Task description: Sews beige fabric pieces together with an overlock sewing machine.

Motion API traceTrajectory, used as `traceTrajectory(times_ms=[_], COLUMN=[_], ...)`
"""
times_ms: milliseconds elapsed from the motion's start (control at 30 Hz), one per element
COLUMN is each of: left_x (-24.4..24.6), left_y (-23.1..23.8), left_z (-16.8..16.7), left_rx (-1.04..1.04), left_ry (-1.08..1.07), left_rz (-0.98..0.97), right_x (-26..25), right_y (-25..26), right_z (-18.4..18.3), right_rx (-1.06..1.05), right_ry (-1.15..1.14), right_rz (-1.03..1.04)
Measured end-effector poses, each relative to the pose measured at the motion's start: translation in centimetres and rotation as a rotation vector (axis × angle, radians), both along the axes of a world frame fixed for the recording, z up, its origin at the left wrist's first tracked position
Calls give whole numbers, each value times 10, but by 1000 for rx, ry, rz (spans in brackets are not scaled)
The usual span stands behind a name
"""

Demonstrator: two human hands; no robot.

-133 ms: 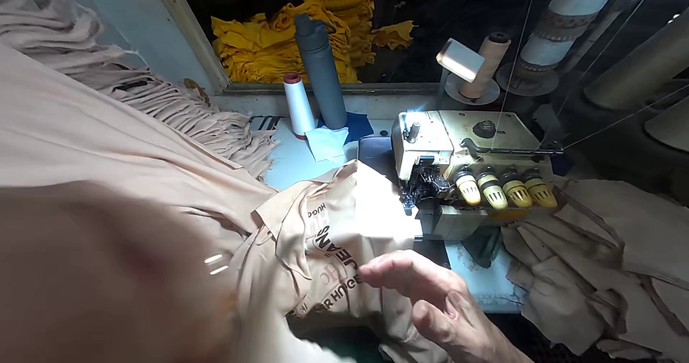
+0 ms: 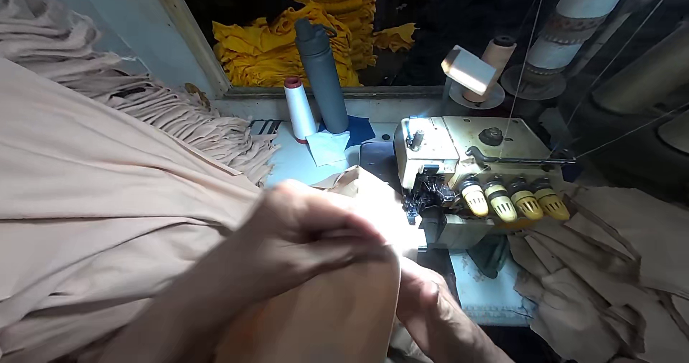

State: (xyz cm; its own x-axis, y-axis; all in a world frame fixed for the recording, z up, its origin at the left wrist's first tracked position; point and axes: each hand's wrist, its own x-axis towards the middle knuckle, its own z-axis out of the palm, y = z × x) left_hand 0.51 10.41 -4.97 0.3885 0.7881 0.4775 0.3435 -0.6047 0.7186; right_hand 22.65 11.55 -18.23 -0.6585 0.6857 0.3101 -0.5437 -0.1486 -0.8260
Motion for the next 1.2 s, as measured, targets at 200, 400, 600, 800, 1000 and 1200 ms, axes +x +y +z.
traceTrajectory(times_ms=[200, 400, 600, 800, 1000, 1200], left_x=[17, 35, 30, 36, 47, 48], left_y=[43, 32, 37, 58, 78, 72], left_z=[-103, -118, -113, -101, -113, -112], left_rx=[7, 129, 60, 71, 21, 50], left_ry=[303, 320, 31, 77, 216, 332], left_rz=[317, 384, 224, 237, 345, 289], right_x=[9, 10, 15, 18, 15, 18], right_y=[-7, -14, -27, -16, -6, -21], right_z=[-39, -38, -42, -59, -64, -61], right_rx=[-51, -51, 174, 461, 285, 209], right_ry=[-336, -392, -516, -580, -480, -544], right_rz=[-256, -390, -541, -855, -875, -698])
